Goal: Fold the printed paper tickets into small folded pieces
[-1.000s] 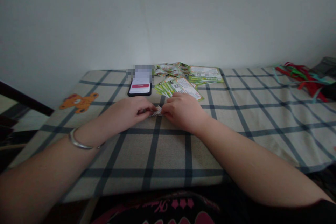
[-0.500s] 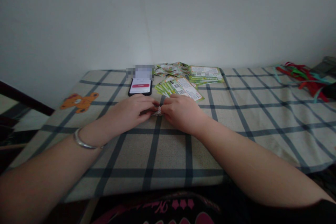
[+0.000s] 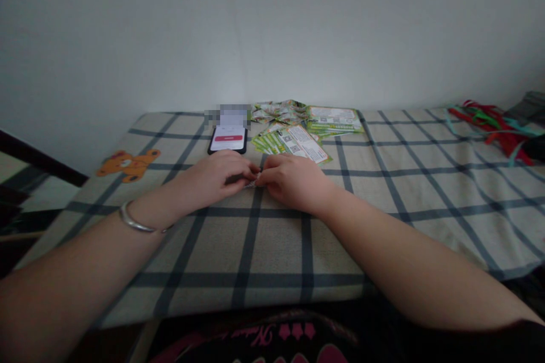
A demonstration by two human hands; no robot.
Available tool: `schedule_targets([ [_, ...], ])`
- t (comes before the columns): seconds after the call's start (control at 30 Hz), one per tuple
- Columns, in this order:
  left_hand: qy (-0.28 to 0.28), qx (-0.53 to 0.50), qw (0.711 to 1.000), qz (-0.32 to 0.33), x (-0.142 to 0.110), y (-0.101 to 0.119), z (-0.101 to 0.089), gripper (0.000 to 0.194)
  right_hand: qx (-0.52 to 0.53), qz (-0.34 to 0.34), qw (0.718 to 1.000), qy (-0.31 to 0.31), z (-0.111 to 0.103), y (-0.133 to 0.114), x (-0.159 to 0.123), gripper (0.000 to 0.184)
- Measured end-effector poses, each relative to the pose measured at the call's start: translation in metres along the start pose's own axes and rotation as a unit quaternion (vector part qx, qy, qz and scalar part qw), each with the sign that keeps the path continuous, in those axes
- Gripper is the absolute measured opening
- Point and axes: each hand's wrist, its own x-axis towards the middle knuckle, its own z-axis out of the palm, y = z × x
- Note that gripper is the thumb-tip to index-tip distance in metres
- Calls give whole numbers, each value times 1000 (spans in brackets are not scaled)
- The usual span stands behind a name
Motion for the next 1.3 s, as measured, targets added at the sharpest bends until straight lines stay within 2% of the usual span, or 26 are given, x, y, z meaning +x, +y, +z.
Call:
schedule_targets([
  [0.33,1,17,1000,-7,-1,2,2,11,-13,-26,1000,-10,0,1,1,29],
  [0.57,11,-45,999,-25,1,2,0,3,-43,23,999,-19,-4,0,-1,30],
  [0.7,11,-42,998,-44,0,5,-2,6,-53,18,998,-21,-5,2,-1,28],
  [0.9,11,-55,996,-73,-1,6,-2,8,-8,-18,1000,-24,-6,1,2,20],
  [1.07,18,-61,994,-91,-1,7,-2,10,26,7,1000,-13,-4,1,2,22],
  [1.3,14,-47,996,-79,-1,7,-4,10,46,17,999,-9,-1,4,3,23],
])
